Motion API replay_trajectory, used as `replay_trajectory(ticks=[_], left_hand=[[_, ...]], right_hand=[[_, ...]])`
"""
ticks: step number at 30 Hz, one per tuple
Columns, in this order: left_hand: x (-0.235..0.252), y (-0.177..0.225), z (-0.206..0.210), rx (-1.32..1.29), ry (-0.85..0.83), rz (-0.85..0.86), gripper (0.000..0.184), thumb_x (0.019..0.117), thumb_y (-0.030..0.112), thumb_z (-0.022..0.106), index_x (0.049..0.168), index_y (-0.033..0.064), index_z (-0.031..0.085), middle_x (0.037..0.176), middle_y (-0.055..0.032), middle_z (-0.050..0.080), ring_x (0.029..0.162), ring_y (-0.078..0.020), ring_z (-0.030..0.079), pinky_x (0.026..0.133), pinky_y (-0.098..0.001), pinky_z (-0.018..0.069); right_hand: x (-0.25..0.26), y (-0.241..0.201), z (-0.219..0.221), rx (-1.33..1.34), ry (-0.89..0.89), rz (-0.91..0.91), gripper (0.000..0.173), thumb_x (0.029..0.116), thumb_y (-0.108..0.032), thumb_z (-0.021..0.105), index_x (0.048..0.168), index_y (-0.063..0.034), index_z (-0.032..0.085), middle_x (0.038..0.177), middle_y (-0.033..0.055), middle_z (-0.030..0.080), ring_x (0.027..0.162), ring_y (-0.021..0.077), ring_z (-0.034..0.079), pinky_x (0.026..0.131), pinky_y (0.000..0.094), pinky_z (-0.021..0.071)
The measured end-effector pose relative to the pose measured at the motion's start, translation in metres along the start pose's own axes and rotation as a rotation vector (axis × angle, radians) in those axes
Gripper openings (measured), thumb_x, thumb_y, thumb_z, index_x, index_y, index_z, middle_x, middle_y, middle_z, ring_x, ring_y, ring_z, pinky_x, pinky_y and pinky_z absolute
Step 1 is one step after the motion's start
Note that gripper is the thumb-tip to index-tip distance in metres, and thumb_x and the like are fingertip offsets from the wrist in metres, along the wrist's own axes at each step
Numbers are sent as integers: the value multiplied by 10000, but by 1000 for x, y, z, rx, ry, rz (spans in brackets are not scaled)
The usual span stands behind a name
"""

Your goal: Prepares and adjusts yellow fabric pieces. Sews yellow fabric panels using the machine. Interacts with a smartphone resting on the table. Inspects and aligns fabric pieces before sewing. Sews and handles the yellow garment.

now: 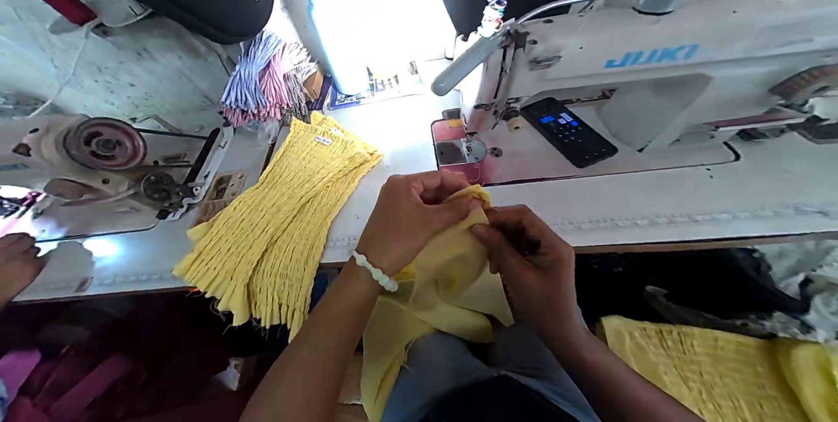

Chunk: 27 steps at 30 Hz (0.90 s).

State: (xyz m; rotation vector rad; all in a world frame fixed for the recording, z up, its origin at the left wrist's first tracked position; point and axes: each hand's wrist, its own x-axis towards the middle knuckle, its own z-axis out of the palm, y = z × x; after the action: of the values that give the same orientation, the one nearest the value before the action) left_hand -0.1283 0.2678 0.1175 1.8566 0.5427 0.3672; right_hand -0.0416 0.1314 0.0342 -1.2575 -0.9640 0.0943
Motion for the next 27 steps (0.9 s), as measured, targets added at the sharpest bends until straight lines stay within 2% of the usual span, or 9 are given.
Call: replay_trajectory(ticks=[3,9,13,18,20,22,25,27], left_hand=[[2,1,1,-25,-21,-20,105,895,40,755,999,55,755,820,23,740,730,-7,681,700,-182,570],[6,4,4,-55,-84,-36,73,930,26,710,988,40,751,816,47,739,714,35,655,691,-146,544],[7,1,5,-74,-87,-33,82,937,19,696,995,33,752,811,40,736,714,23,657,695,-159,549],[3,-6,4,-34,-88,47,126,993,137,645,1000,72,752,756,82,678,677,32,611,650,-157,516],[0,-5,5,-36,-94,54,150,927,167,726,1046,78,753,802,81,719,722,27,656,691,-163,553],[-3,-4,8,48,-44,61,222,877,182,796,1072,81,761,853,55,752,762,15,692,722,-172,580],[-6,-5,14,215,99,117,166,890,215,786,1022,114,784,805,82,731,681,52,630,638,-137,514],[-8,-7,13,263,158,194,128,909,184,760,1015,115,781,835,84,737,712,59,642,663,-135,527]], right_hand=[[4,2,-3,-16,27,-21,105,974,-101,651,1001,0,658,847,-59,686,698,-105,589,612,56,487],[9,5,-11,-59,50,-48,121,979,-131,659,1001,-13,647,800,-71,663,703,-109,577,644,49,474],[11,5,-11,-72,74,-7,121,967,-146,673,996,-43,615,746,-99,630,650,-115,545,600,47,446],[13,5,-11,-102,93,41,130,960,-154,681,989,-45,616,742,-97,631,643,-113,548,597,49,450],[14,5,-11,-104,88,60,129,964,-165,676,990,-54,616,742,-101,624,642,-114,539,598,50,441],[15,6,-11,-98,89,68,123,960,-166,677,981,-63,614,731,-106,615,634,-113,531,589,53,435],[14,8,-10,-69,85,84,125,971,-166,672,992,-63,604,704,-104,605,589,-104,523,544,64,433],[9,12,-11,-68,45,62,151,1001,-177,636,1019,-29,617,707,-78,630,567,-99,532,521,74,447]])
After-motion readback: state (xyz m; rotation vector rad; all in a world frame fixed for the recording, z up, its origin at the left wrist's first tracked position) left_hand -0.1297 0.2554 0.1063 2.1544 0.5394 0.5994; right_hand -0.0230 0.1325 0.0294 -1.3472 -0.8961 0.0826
